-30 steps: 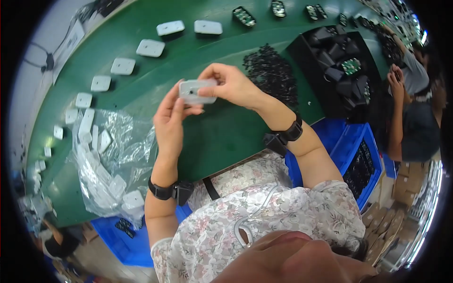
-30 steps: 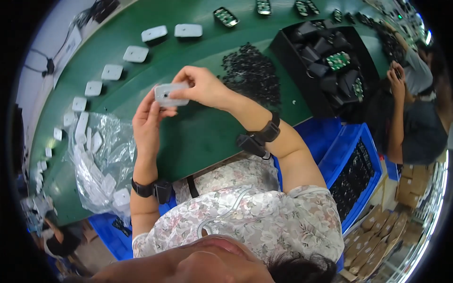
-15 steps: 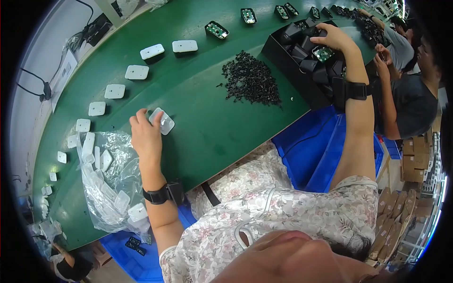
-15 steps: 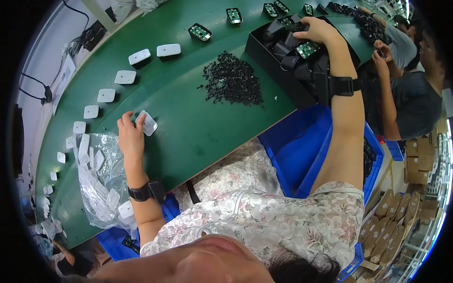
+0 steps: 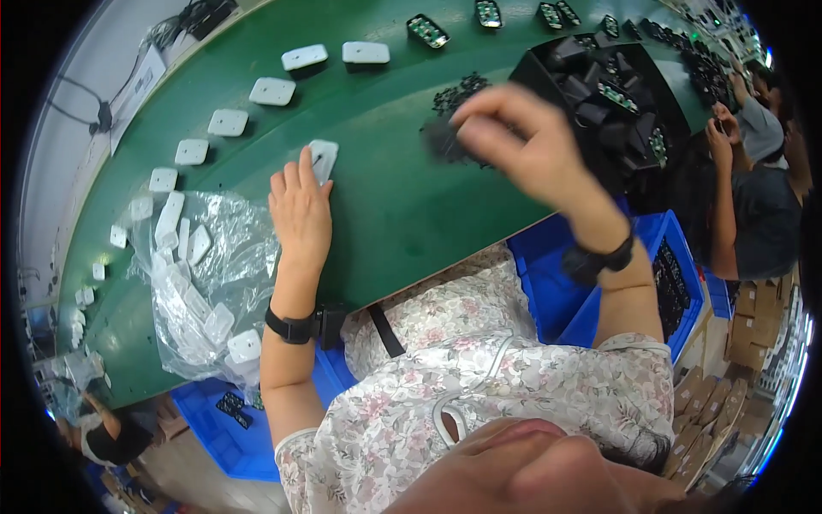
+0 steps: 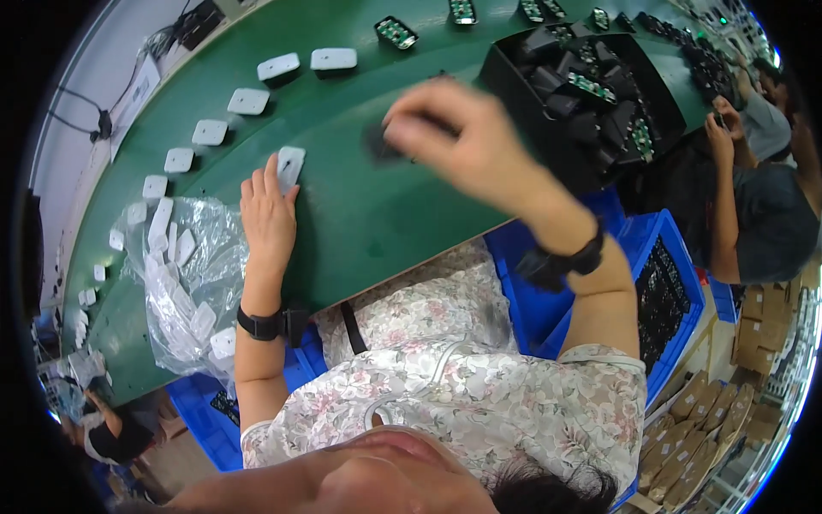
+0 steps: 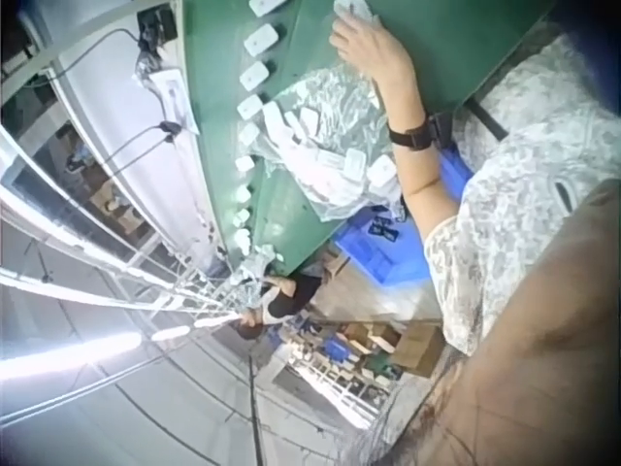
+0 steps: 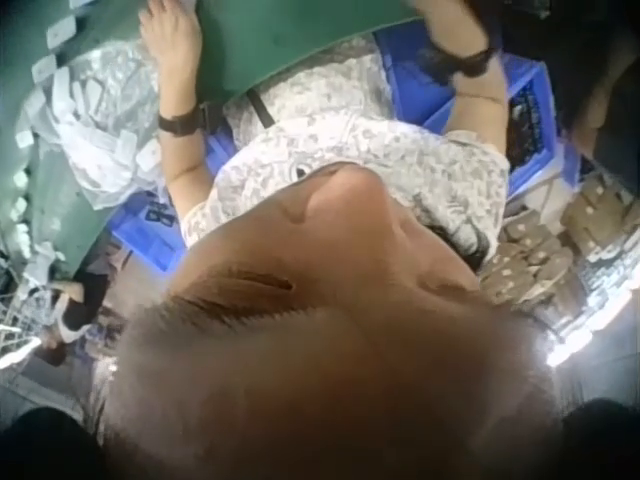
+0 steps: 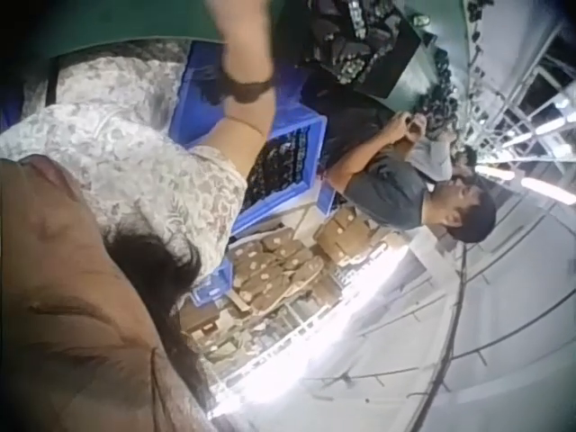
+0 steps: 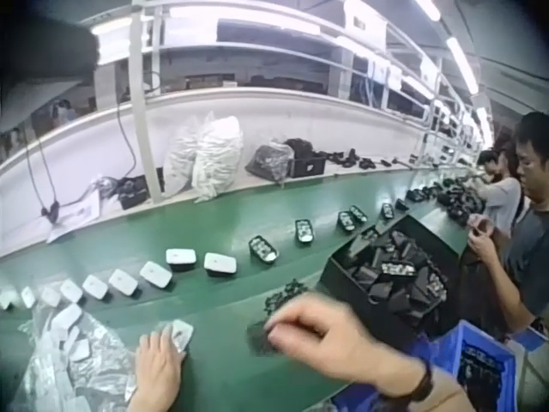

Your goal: The person picks up a white plastic plate, inserts a small black component into it by hand, and then presses the plate onto a black housing before placing the assembled unit onto the conveyor belt.

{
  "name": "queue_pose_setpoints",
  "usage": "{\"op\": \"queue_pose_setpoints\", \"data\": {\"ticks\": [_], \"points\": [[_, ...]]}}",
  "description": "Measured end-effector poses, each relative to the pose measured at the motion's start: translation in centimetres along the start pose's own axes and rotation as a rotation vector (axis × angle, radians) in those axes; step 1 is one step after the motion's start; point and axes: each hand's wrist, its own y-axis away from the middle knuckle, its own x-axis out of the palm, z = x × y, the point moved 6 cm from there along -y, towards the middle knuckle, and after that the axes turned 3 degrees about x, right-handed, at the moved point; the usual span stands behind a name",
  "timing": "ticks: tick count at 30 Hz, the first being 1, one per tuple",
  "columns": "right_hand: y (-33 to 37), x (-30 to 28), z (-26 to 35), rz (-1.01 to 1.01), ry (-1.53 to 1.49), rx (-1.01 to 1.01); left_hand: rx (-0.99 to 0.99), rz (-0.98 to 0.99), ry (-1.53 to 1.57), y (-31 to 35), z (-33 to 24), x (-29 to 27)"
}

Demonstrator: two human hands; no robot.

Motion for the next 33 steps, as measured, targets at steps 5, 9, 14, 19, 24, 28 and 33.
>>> {"op": "queue_pose_setpoints", "data": {"ticks": [5,9,14,19,24,28,33], "points": [[3.4,9.5,-2.7,0.291,0.001,0.161,0.151,-0.059,0.314,-0.4,-0.3,-1.0],[3.7,8.1,-1.5,0.155,0.333,-0.170,0.156,-0.040,0.398,0.1,-0.1,-1.2],[3.7,8.9,-1.4,0.463,0.397,-0.196,0.218,-0.037,0.445,1.0,-0.7,-1.5],[0.2,9.9,0.6,0.238,0.276,-0.306,0.166,-0.063,0.622,1.2,0.4,-2.2],[-1.7,13.3,-0.1,0.282,0.292,-0.317,0.152,-0.031,0.733,1.5,1.5,-3.0],[-1.9,14.1,-0.3,0.322,0.381,-0.357,0.207,-0.005,0.628,2.3,1.4,-1.8],[-1.4,14.4,-0.3,0.321,0.448,-0.381,0.235,-0.019,0.479,2.8,0.6,-2.1]]}}
